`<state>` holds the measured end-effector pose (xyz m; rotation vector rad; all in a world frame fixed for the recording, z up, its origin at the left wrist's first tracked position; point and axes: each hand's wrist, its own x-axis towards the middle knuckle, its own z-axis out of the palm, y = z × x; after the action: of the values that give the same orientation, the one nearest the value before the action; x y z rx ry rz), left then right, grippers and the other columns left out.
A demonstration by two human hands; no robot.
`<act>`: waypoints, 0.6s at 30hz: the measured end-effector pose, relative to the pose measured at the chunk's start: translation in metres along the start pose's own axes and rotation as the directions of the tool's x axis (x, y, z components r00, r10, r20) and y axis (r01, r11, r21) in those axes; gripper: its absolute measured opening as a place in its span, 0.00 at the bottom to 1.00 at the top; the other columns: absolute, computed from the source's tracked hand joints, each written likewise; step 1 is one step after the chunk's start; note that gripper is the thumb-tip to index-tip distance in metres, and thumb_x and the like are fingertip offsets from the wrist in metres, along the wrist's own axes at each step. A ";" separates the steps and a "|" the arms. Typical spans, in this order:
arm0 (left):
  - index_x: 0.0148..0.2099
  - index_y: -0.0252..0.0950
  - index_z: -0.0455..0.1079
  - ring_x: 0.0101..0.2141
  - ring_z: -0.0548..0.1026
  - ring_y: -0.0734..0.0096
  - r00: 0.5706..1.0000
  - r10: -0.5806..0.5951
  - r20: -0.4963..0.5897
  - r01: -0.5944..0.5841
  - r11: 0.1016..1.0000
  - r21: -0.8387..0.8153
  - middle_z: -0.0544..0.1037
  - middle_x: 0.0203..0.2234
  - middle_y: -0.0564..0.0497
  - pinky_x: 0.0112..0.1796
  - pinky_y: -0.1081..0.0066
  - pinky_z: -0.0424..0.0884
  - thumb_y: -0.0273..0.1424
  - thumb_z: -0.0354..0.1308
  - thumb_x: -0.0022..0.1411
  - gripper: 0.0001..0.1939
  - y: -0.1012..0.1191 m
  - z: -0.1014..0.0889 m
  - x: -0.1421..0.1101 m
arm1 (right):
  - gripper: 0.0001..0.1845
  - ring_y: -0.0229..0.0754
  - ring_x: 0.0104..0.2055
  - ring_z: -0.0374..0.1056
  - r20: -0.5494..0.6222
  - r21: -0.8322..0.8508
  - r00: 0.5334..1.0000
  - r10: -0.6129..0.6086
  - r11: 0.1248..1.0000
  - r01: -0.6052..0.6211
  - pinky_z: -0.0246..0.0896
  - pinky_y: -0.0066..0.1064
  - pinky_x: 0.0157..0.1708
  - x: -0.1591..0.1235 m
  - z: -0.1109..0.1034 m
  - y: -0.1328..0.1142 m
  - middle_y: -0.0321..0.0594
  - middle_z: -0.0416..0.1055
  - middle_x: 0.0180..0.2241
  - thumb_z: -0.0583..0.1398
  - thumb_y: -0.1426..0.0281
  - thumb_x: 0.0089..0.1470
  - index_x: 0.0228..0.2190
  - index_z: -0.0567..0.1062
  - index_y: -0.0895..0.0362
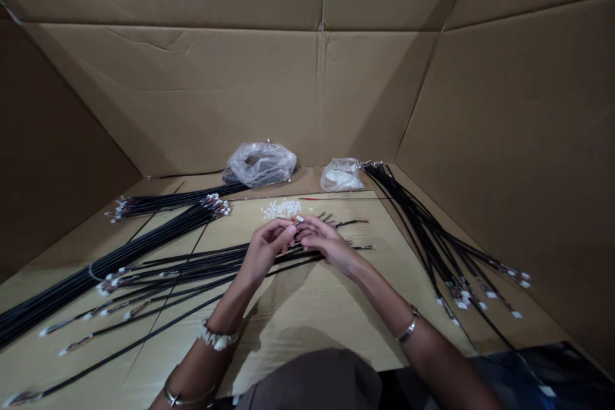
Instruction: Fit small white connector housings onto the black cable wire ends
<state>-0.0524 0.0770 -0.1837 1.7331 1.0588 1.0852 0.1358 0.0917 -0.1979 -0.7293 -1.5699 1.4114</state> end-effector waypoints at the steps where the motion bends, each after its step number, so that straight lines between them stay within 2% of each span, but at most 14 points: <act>1: 0.54 0.34 0.73 0.38 0.80 0.66 1.000 0.027 -0.012 -0.027 0.999 0.025 0.80 0.44 0.47 0.39 0.63 0.80 0.40 0.60 0.73 0.16 0.003 -0.001 0.002 | 0.17 0.47 0.46 0.77 0.028 0.001 1.000 0.009 1.000 -0.009 0.78 0.43 0.44 0.002 0.007 0.003 0.45 0.77 0.51 0.64 0.64 0.67 0.54 0.75 0.58; 6: 0.54 0.34 0.74 0.42 0.80 0.63 0.969 0.239 -0.068 -0.221 0.954 0.202 0.80 0.47 0.46 0.43 0.59 0.80 0.39 0.61 0.73 0.15 0.030 0.008 0.011 | 0.18 0.49 0.51 0.76 0.041 0.001 0.999 -0.036 0.999 0.036 0.76 0.47 0.49 0.017 0.048 0.005 0.47 0.75 0.55 0.64 0.64 0.67 0.55 0.75 0.57; 9: 0.56 0.37 0.74 0.46 0.80 0.62 0.918 0.387 -0.089 -0.338 0.879 0.336 0.79 0.52 0.44 0.47 0.57 0.80 0.39 0.60 0.73 0.15 0.053 0.019 0.016 | 0.14 0.48 0.50 0.75 0.010 0.000 0.998 -0.068 0.998 0.068 0.78 0.44 0.47 0.023 0.067 -0.011 0.47 0.76 0.55 0.62 0.61 0.68 0.52 0.77 0.52; 11: 0.56 0.39 0.74 0.48 0.79 0.59 0.871 0.477 -0.113 -0.390 0.815 0.429 0.78 0.54 0.43 0.49 0.54 0.78 0.40 0.60 0.73 0.15 0.072 0.023 0.016 | 0.15 0.47 0.47 0.77 -0.027 0.005 0.996 -0.081 0.997 0.081 0.78 0.43 0.44 0.025 0.073 -0.028 0.46 0.77 0.51 0.63 0.62 0.68 0.52 0.77 0.56; 14: 0.60 0.45 0.74 0.56 0.74 0.49 0.788 0.601 -0.133 -0.442 0.703 0.558 0.78 0.56 0.43 0.56 0.46 0.71 0.38 0.62 0.71 0.17 0.107 0.021 -0.001 | 0.12 0.43 0.42 0.77 -0.139 0.004 0.985 -0.106 0.994 0.108 0.78 0.38 0.41 0.028 0.060 -0.060 0.43 0.79 0.46 0.63 0.62 0.68 0.48 0.78 0.55; 16: 0.65 0.48 0.70 0.59 0.71 0.46 0.729 0.670 -0.142 -0.460 0.633 0.623 0.75 0.60 0.43 0.60 0.45 0.64 0.35 0.62 0.70 0.23 0.132 0.016 -0.023 | 0.15 0.41 0.36 0.77 -0.261 -0.001 0.957 -0.125 0.992 0.130 0.78 0.37 0.38 0.031 0.032 -0.085 0.40 0.79 0.41 0.63 0.61 0.68 0.49 0.77 0.58; 18: 0.68 0.50 0.66 0.58 0.71 0.45 0.672 0.733 -0.110 -0.449 0.521 0.726 0.76 0.59 0.45 0.57 0.47 0.66 0.33 0.62 0.69 0.27 0.152 0.009 -0.049 | 0.17 0.38 0.32 0.75 -0.415 -0.018 0.899 -0.139 0.989 0.145 0.76 0.34 0.33 0.034 -0.009 -0.111 0.39 0.79 0.39 0.59 0.60 0.71 0.53 0.75 0.58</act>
<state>-0.0231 -0.0178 -0.0580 2.6717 1.1915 1.7274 0.1433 0.1051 -0.0825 -0.8270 -1.2494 1.0719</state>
